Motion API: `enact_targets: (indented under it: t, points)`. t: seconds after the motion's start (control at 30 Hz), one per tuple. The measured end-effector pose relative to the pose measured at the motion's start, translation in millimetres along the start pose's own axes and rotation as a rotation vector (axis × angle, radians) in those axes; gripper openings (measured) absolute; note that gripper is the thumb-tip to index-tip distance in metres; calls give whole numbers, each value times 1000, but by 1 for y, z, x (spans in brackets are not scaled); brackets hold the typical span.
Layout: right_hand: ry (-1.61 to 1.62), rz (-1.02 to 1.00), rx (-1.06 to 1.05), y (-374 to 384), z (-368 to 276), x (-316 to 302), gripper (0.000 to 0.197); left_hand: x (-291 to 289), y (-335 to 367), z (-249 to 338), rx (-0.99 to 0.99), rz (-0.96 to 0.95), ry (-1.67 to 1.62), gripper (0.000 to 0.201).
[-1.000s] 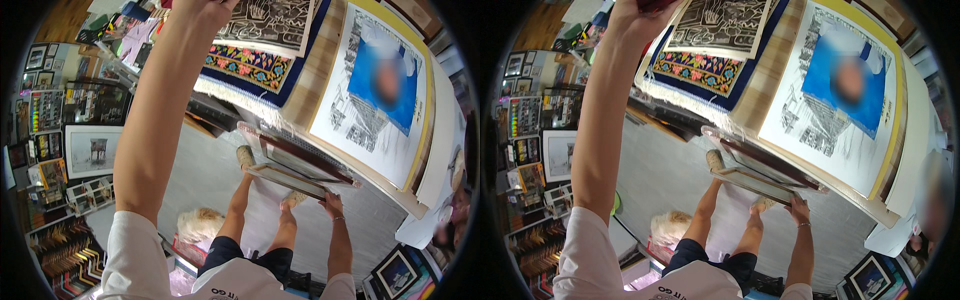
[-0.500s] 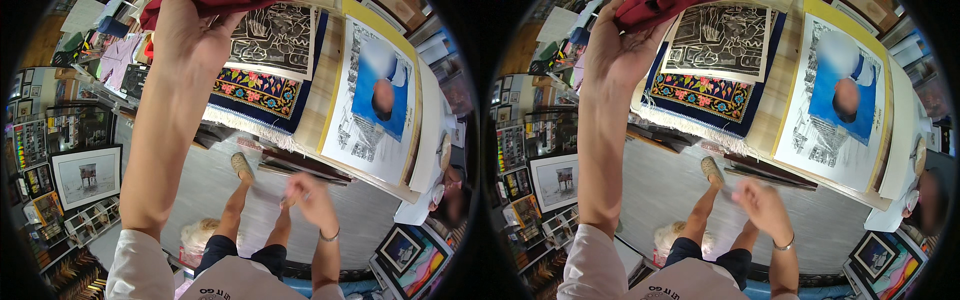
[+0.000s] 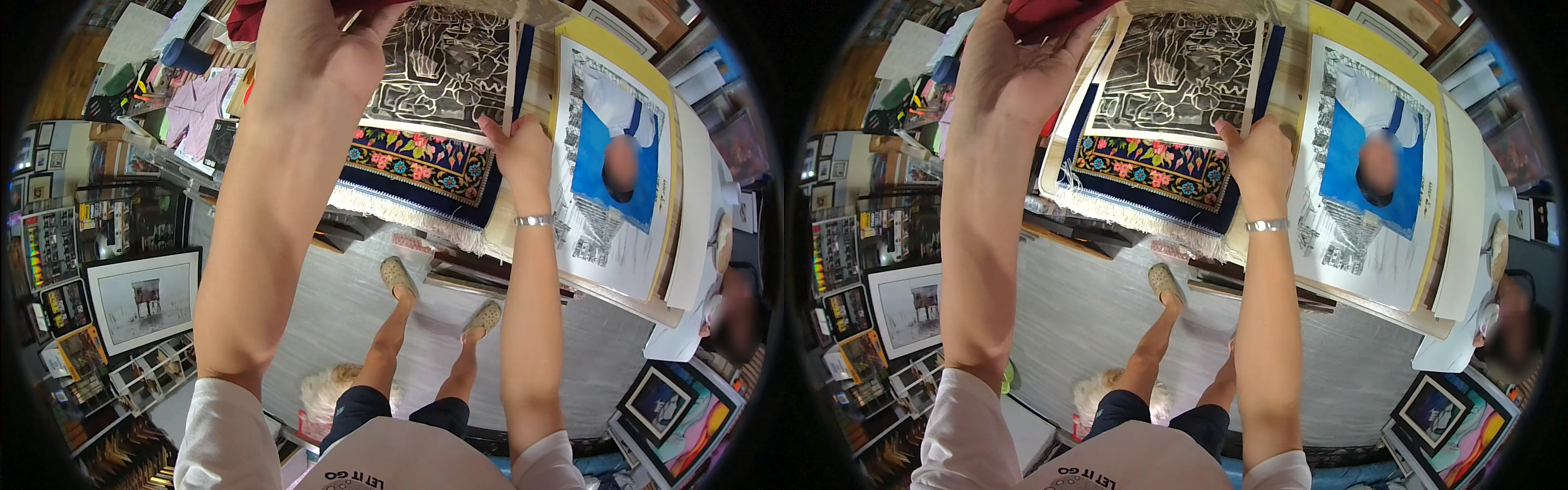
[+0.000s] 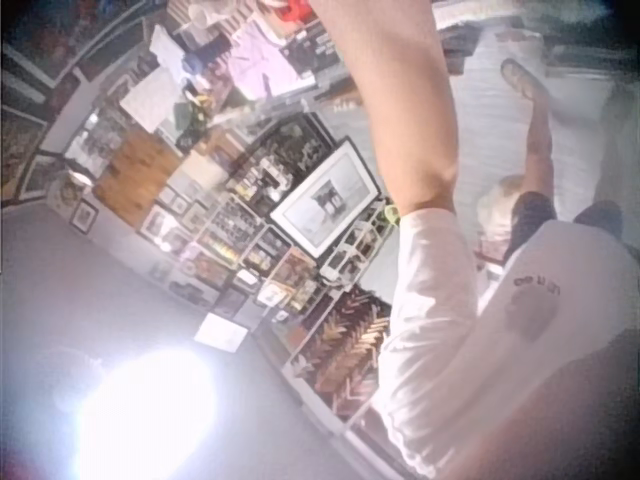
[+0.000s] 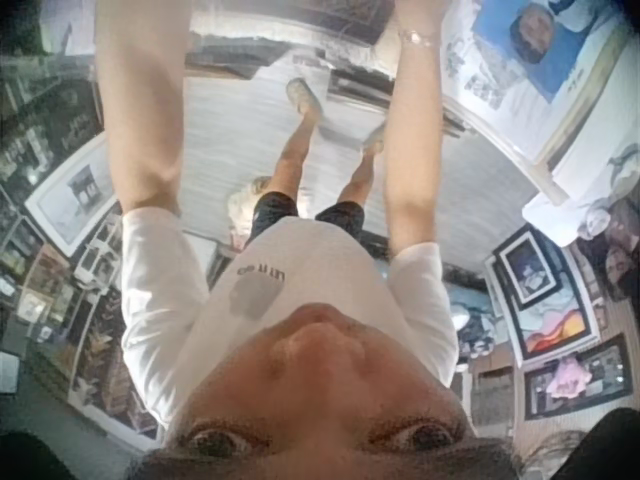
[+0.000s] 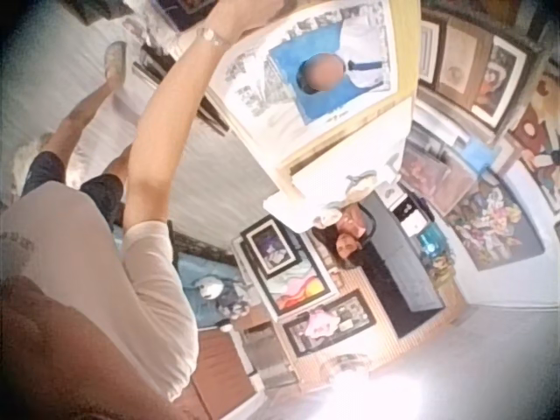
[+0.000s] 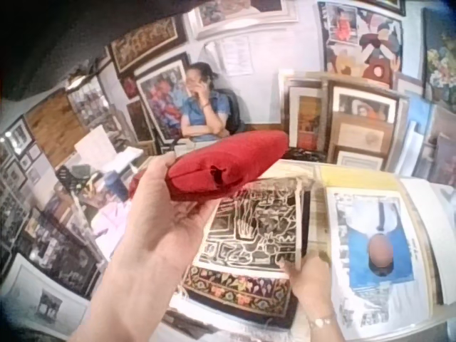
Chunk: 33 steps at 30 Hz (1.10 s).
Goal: The person sorts through a stack of framed and unframed artwork on a table, picking up and moving various prints and canvases. They carry a stack of items to a nearby table and later return to handle more artwork and a rolled tube.
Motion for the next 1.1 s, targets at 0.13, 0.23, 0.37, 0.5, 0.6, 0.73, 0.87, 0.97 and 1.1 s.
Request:
enact_targets:
  t: [0.13,0.23,0.37,0.5,0.6,0.73,0.87,0.97,1.1]
  points:
    - [1161,-228,319,-18,22,0,32,19,14,-20,-52,-135,-49,27]
    - [1240,-278,325,-45,25,-7,32,31,12,-9,40,-167,-46,26]
    - [1203,-208,369,-88,43,-35,39,44,11,-2,129,-178,-27,26]
    - [1134,-140,418,-128,78,-73,40,34,29,13,-19,-212,-77,32]
    - [1139,-43,454,-147,132,-99,42,15,24,-7,-51,-163,-239,25]
    - [1131,231,462,-156,186,-156,47,2,24,-17,-74,-66,-177,25]
    - [939,364,433,-143,241,-201,52,9,32,-20,-55,-79,-177,24]
    - [-233,595,151,-135,231,-224,54,19,42,-8,-39,-169,-137,24]
    - [67,606,156,-112,134,-190,44,32,45,14,42,-95,-88,23]
Point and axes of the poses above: each hand's wrist, its own y-axis towards the middle knuckle, its own x-axis out of the palm, z = x × y, the point moved 5 cm from there along y, towards the middle knuckle, and after that the axes turned 6 degrees about z, right-handed, at the moved point
